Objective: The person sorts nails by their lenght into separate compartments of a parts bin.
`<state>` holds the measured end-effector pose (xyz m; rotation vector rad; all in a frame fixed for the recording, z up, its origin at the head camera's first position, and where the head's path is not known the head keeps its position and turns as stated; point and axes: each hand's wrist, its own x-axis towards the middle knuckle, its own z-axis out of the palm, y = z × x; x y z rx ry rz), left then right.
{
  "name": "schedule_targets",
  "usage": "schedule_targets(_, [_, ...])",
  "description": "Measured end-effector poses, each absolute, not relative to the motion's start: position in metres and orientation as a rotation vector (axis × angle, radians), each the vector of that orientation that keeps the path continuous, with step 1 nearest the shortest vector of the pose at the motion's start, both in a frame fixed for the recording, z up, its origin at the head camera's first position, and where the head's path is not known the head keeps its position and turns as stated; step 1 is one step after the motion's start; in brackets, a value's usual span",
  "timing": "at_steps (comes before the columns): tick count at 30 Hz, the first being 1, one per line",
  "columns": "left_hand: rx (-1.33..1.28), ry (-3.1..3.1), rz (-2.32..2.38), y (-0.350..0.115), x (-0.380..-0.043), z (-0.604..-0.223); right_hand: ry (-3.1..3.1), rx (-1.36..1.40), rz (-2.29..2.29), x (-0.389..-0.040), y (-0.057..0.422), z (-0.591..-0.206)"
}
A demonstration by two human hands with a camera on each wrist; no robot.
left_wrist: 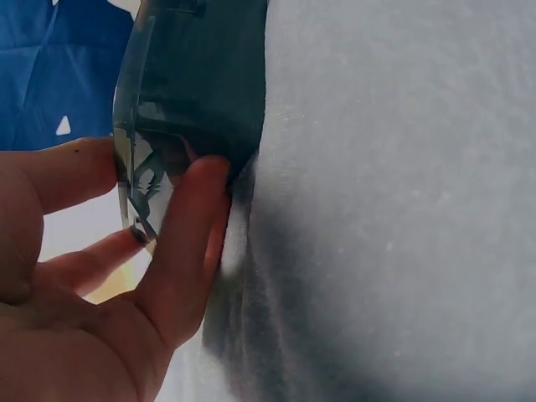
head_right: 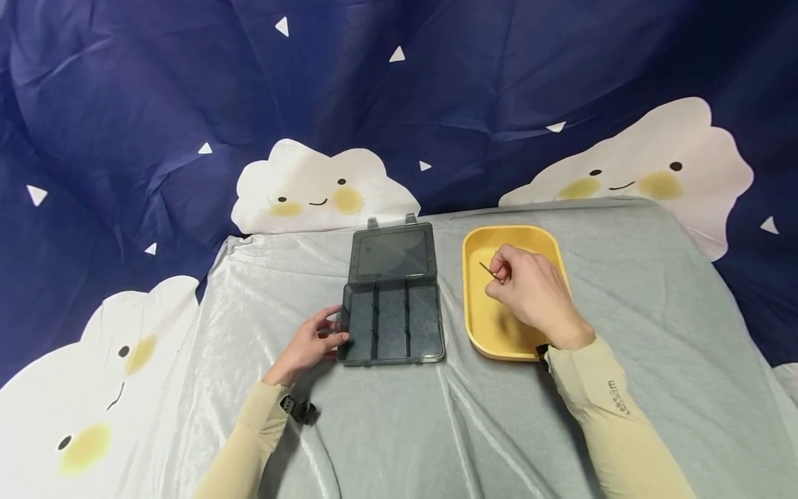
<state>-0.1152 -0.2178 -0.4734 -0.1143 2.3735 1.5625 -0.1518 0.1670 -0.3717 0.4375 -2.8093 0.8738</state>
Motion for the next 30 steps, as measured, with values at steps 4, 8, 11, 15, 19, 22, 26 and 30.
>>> schedule_targets(4, [-0.074,2.416,1.532,-0.219,-0.115,-0.474,-2.784,0.42,0.945,-0.153,0.161,-0.372])
schedule_targets(8, [-0.077,2.404,1.567,-0.219,-0.116,-0.476,-2.743,0.419,1.012,-0.154,0.154,-0.374])
schedule_targets(11, [-0.094,2.351,1.619,-0.22,-0.117,-0.477,-2.727,0.409,1.061,-0.154,0.147,-0.374])
schedule_targets(15, [-0.11,2.29,1.649,-0.22,-0.118,-0.479,-2.719,0.365,1.149,-0.154,0.136,-0.373])
schedule_targets(19, [-0.118,2.257,1.649,-0.22,-0.119,-0.478,-2.691,0.348,1.211,-0.154,0.125,-0.374])
schedule_targets(22, [-0.126,2.232,1.653,-0.219,-0.118,-0.473,-2.666,0.355,1.26,-0.154,0.117,-0.374])
schedule_targets(26, [-0.129,2.205,1.658,-0.216,-0.114,-0.457,-2.628,0.38,1.33,-0.154,0.105,-0.376])
schedule_targets(30, [-0.123,2.204,1.659,-0.214,-0.11,-0.445,-2.615,0.382,1.382,-0.155,0.093,-0.379])
